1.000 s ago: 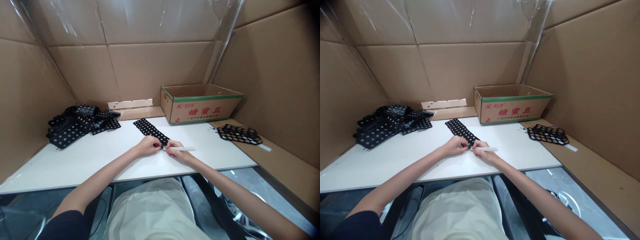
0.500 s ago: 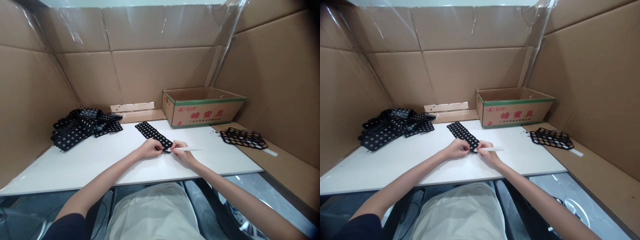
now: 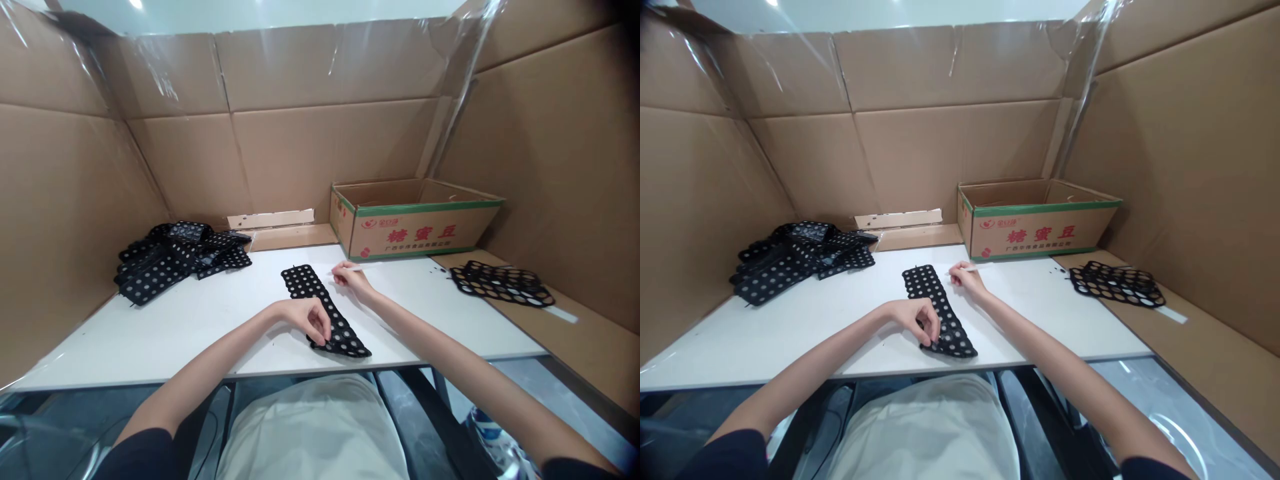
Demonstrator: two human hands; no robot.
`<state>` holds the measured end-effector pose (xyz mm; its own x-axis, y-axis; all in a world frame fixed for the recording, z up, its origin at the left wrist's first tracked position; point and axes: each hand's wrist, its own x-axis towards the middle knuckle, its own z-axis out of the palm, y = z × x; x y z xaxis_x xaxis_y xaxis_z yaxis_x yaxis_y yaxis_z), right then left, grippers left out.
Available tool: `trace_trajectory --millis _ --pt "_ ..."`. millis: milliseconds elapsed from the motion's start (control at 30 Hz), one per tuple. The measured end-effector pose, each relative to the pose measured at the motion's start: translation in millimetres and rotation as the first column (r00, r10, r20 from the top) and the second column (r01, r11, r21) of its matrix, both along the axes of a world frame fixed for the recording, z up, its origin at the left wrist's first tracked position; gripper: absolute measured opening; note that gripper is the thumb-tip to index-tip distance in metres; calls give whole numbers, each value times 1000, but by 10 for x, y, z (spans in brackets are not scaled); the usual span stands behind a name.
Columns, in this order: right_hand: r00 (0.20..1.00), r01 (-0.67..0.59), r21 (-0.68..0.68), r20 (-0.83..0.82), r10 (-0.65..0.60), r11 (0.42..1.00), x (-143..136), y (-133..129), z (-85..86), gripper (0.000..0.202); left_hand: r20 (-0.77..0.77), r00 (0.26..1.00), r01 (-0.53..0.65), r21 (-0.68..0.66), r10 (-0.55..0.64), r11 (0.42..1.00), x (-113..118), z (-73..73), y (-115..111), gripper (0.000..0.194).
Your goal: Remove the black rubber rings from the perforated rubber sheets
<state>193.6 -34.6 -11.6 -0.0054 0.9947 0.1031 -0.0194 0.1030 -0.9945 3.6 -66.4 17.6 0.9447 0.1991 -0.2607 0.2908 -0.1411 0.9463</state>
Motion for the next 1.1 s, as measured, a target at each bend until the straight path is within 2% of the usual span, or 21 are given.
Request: trace_trajectory --millis 67,133,200,233,267,300,333,367,400,433,467,533,600,633,700,767,833,900,967,1033,1100 --pt "997 37 -9 64 -36 999 -120 246 13 10 0 1000 -4 -18 4 1000 -15 0 24 38" --pt "959 77 100 266 -101 992 -197 451 7 8 10 1000 -5 -10 5 1000 -38 8 74 39" --pt "822 15 304 539 -185 953 -195 598 -25 16 71 991 -121 93 115 988 -69 2 163 39" --pt "726 -39 379 646 -235 925 -162 651 -50 21 134 963 -258 191 235 947 -91 -15 226 39" --pt "634 -94 422 724 -273 902 -111 692 -79 26 228 896 -436 300 380 848 -120 -45 300 38" --pt "554 -142 434 779 -292 890 -45 723 -108 28 334 791 -611 405 512 680 -155 -86 382 37" --pt "492 -169 426 818 -299 889 28 746 -133 30 416 689 -719 489 593 493 -195 -137 468 39" --pt "444 -184 405 847 -292 895 102 762 -153 30 461 620 -762 546 635 348 -238 -193 552 45" --pt "408 -189 378 870 -278 906 169 771 -163 29 466 583 -770 579 666 270 -279 -248 627 51" --pt "380 -187 349 888 -260 918 222 773 -165 29 450 568 -765 597 689 241 -314 -299 689 55" --pt "362 -176 326 899 -247 929 255 769 -158 29 435 575 -756 607 693 246 -340 -339 734 56" --pt "344 -141 308 906 -245 941 252 743 -125 31 416 609 -746 591 675 308 -360 -384 776 52" --pt "366 -133 341 889 -274 930 164 703 -89 34 447 608 -769 535 656 349 -342 -390 773 48" --pt "405 -155 367 871 -280 917 98 681 -78 35 481 578 -801 486 659 348 -325 -388 766 47" --pt "541 -246 394 814 -211 886 -54 644 -82 38 553 473 -880 336 685 336 -295 -390 765 47" --pt "693 -329 363 720 -38 872 -198 623 -123 40 572 380 -919 143 727 367 -283 -408 787 49" --pt "810 -351 327 576 110 877 -310 614 -176 38 538 324 -922 -5 778 388 -292 -431 826 47" --pt "901 -312 323 398 170 894 -382 604 -205 32 502 244 -936 -101 830 336 -314 -441 862 42" --pt "958 -252 324 215 189 912 -421 579 -188 31 458 161 -939 -202 874 279 -332 -422 872 41" --pt "978 -210 314 66 200 926 -441 535 -133 39 389 161 -908 -303 907 291 -336 -378 843 44" --pt "982 -167 306 -31 185 937 -456 480 -69 41 308 238 -871 -353 921 343 -323 -325 778 46"
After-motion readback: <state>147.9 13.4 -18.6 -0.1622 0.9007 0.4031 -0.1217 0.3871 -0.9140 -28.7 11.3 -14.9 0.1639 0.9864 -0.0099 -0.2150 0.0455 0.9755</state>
